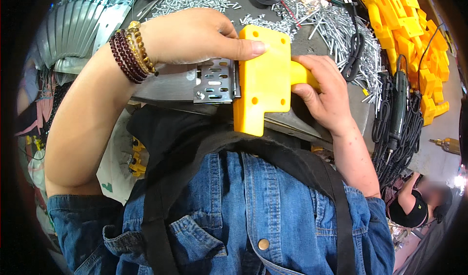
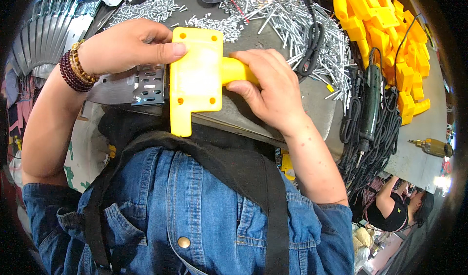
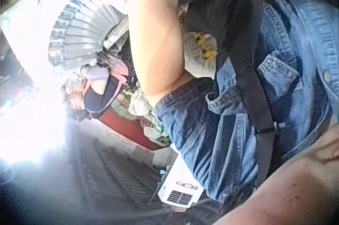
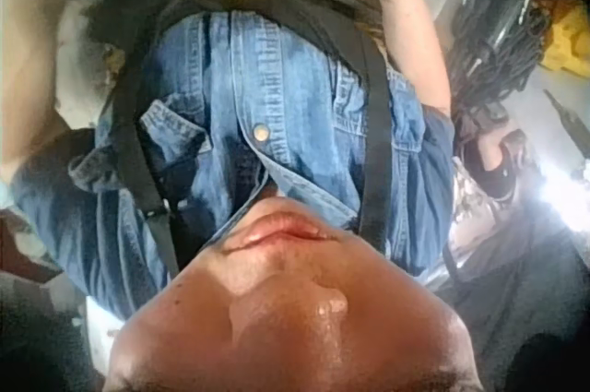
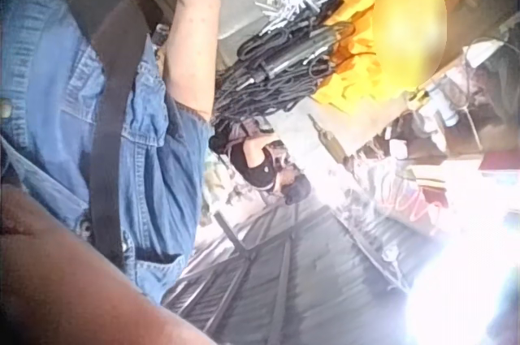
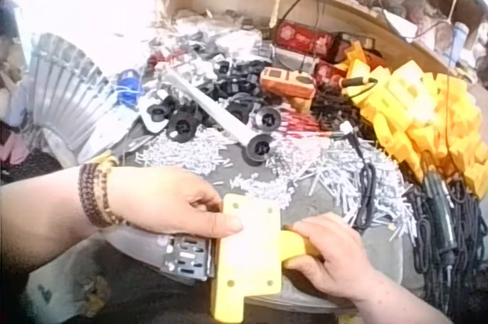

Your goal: Assembling a yellow plastic electronic housing with wiring, soldering, and screw fastening.

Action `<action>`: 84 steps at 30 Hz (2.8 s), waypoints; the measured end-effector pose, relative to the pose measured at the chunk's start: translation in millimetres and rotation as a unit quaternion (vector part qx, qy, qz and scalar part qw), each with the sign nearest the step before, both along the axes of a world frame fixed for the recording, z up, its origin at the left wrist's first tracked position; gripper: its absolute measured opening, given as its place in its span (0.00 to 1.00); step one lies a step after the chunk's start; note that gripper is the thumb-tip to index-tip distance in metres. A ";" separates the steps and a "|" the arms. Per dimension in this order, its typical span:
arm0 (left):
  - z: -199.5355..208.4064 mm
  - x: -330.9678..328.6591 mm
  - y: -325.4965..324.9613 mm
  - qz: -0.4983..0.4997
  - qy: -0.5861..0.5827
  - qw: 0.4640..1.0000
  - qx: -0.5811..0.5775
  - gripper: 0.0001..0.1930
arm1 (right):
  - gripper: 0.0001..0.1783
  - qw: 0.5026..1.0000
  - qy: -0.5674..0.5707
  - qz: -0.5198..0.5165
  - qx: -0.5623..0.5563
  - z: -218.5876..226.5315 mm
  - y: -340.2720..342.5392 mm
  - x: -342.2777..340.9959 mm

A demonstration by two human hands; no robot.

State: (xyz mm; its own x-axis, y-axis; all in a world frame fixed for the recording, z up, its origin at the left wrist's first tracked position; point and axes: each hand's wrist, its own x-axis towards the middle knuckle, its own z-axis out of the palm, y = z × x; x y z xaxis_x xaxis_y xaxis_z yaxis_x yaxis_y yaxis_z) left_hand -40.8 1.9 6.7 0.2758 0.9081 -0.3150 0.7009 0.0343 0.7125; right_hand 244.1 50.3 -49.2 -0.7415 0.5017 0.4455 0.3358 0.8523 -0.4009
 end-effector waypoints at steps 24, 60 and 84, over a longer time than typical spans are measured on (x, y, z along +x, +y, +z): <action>9.5 16.9 -26.3 0.062 0.012 0.998 0.009 0.24 | 0.27 0.978 -0.179 -0.091 -0.062 25.1 1.5 -26.9; -14.2 156.2 -10.7 -0.269 0.241 0.853 0.376 0.01 | 0.07 0.943 -0.262 -0.158 0.128 39.8 50.7 182.6; 42.5 124.3 26.9 -0.014 -0.176 0.976 0.127 0.15 | 0.09 0.869 0.201 -0.062 -0.447 56.2 6.9 54.9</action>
State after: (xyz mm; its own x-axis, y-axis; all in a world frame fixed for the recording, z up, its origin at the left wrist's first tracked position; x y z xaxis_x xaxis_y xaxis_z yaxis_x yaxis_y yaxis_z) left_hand 83.5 28.7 49.2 0.3512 0.9355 0.0390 0.4089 -0.1907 0.8924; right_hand 299.0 57.3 7.1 -0.5316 0.8457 0.0464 0.0830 0.1065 -0.9909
